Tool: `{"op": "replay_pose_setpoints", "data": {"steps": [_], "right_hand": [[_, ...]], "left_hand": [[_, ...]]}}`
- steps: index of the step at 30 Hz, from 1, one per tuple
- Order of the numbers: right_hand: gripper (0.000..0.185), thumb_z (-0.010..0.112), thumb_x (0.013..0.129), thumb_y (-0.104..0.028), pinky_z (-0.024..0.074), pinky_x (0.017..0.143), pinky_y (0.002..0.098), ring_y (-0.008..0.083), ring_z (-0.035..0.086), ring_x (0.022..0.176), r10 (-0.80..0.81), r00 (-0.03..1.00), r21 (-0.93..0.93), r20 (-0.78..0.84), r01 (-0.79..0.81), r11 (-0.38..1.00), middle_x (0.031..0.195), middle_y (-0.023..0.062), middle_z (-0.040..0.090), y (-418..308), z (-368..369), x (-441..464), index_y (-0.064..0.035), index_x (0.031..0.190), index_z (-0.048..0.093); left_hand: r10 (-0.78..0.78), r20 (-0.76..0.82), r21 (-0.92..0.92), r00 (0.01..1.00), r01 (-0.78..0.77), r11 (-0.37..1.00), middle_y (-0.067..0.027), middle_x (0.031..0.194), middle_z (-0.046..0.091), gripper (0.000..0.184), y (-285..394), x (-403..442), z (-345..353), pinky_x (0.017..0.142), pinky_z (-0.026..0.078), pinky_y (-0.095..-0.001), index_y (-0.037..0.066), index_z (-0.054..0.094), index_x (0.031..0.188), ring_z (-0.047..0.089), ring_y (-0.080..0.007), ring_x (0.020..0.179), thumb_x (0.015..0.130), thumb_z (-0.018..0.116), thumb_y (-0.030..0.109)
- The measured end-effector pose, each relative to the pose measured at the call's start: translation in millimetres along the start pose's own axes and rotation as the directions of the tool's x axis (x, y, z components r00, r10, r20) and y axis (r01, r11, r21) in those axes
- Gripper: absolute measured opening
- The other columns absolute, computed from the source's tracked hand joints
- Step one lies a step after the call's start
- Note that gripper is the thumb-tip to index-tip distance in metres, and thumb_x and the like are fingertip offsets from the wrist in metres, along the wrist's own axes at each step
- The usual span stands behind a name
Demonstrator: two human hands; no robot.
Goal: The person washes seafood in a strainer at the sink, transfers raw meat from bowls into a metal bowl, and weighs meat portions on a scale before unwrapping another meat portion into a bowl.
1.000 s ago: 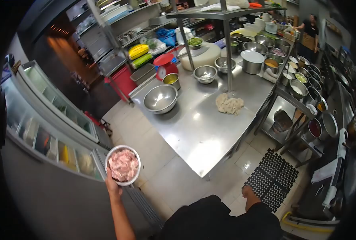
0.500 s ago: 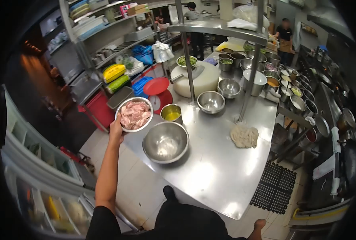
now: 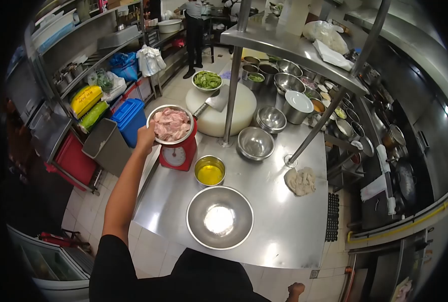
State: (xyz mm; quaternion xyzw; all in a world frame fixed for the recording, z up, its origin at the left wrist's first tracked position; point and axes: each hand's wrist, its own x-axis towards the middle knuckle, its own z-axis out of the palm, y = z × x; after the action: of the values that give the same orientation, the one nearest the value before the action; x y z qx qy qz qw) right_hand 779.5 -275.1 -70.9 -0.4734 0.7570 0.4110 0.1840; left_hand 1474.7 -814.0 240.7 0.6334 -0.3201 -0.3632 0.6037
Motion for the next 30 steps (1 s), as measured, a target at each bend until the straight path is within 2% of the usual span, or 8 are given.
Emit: {"op": "replay_pose_setpoints", "data": {"steps": [4,5,6,15,16,21,24,30], "right_hand": [[0.027,0.057,0.082,-0.039,0.0496,0.065,0.0296,0.0178,0.066,0.081,0.162,0.984,0.011,0.068,-0.164,0.986,0.089,0.0018,0.07,8.2,62.9,11.2,-0.018,0.092,0.071],[0.025,0.052,0.085,-0.031,0.0471,0.063,0.0363,0.0255,0.063,0.074,0.498,0.86,0.631,-0.108,-0.328,0.703,0.081,0.0102,0.065,-1.4,58.0,-5.1,-0.0075,0.086,0.062],[0.027,0.048,0.087,-0.023,0.0446,0.06,0.0429,0.0333,0.06,0.067,0.788,0.615,0.982,-0.019,-0.137,0.131,0.072,0.0185,0.061,-9.0,48.4,-18.8,0.003,0.08,0.054],[0.032,0.045,0.093,-0.027,0.0493,0.07,0.0416,0.0294,0.061,0.081,0.938,-0.185,0.947,-0.294,0.077,0.312,0.09,0.0206,0.063,31.9,-75.5,-58.8,0.0021,0.097,0.058],[0.037,0.042,0.096,-0.025,0.0495,0.073,0.0349,0.0289,0.062,0.082,0.989,-0.04,0.956,-0.143,0.252,0.149,0.094,0.0212,0.064,29.7,-142.6,-97.0,0.0065,0.102,0.059],[0.035,0.046,0.096,-0.025,0.0485,0.082,0.0316,0.0231,0.06,0.091,0.961,0.035,0.667,-0.273,0.728,0.163,0.102,0.0147,0.063,12.6,-309.6,-150.5,0.0052,0.109,0.058],[0.031,0.044,0.097,-0.028,0.0399,0.071,0.0252,0.0123,0.052,0.08,0.866,0.216,0.497,-0.45,0.866,0.042,0.089,0.0034,0.057,-18.7,-385.6,-167.9,-0.0015,0.105,0.058],[0.021,0.051,0.094,-0.018,0.0355,0.056,0.0194,0.0047,0.042,0.065,0.448,0.205,0.283,-0.87,0.952,0.115,0.083,-0.002,0.054,-134.9,-517.6,-195.9,-0.0012,0.101,0.061]], "left_hand": [[-0.018,0.002,0.021,1.0,0.018,1.0,-0.0111,0.07,0.061,0.04,-1.9,5.2,4.8,0.048,0.054,-0.0367,-0.005,0.064,0.085,0.062,-0.0217,0.058,0.09,0.052,0.033],[-0.027,-0.011,0.024,1.0,0.027,0.999,-0.0111,0.07,0.061,0.04,-4.7,8.8,5.2,0.048,0.054,-0.0367,-0.005,0.064,0.085,0.062,-0.0217,0.058,0.09,0.052,0.033],[-0.028,0.004,0.059,1.0,0.028,0.998,-0.0116,0.069,0.061,0.041,-5.2,11.7,5.5,0.048,0.054,-0.0368,-0.004,0.064,0.084,0.063,-0.0226,0.058,0.09,0.051,0.034],[-0.009,0.087,0.172,0.996,-0.006,0.985,-0.0161,0.07,0.063,0.051,-7.0,15.1,-0.2,0.049,0.057,-0.0356,-0.005,0.063,0.085,0.065,-0.0254,0.06,0.091,0.045,0.042],[-0.002,0.116,0.19,0.993,-0.02,0.982,-0.0166,0.072,0.063,0.052,-6.2,12.8,-2.2,0.049,0.056,-0.0351,-0.006,0.063,0.087,0.065,-0.0258,0.061,0.092,0.043,0.042],[0.076,0.102,0.187,0.992,-0.094,0.978,-0.0165,0.078,0.064,0.05,-8.1,12.3,-9.3,0.048,0.055,-0.0328,-0.004,0.061,0.094,0.064,-0.0258,0.06,0.095,0.038,0.039],[0.041,0.142,0.127,0.989,-0.059,0.99,-0.011,0.074,0.061,0.047,-13.6,13.3,-15.9,0.045,0.053,-0.0298,-0.002,0.06,0.091,0.06,-0.0188,0.056,0.095,0.039,0.04],[-0.027,0.163,-0.063,0.986,0.038,0.997,-0.0028,0.066,0.054,0.037,-25.3,-10.1,-51.6,0.041,0.042,-0.0237,0.003,0.055,0.09,0.051,-0.0091,0.05,0.095,0.044,0.038]]}}
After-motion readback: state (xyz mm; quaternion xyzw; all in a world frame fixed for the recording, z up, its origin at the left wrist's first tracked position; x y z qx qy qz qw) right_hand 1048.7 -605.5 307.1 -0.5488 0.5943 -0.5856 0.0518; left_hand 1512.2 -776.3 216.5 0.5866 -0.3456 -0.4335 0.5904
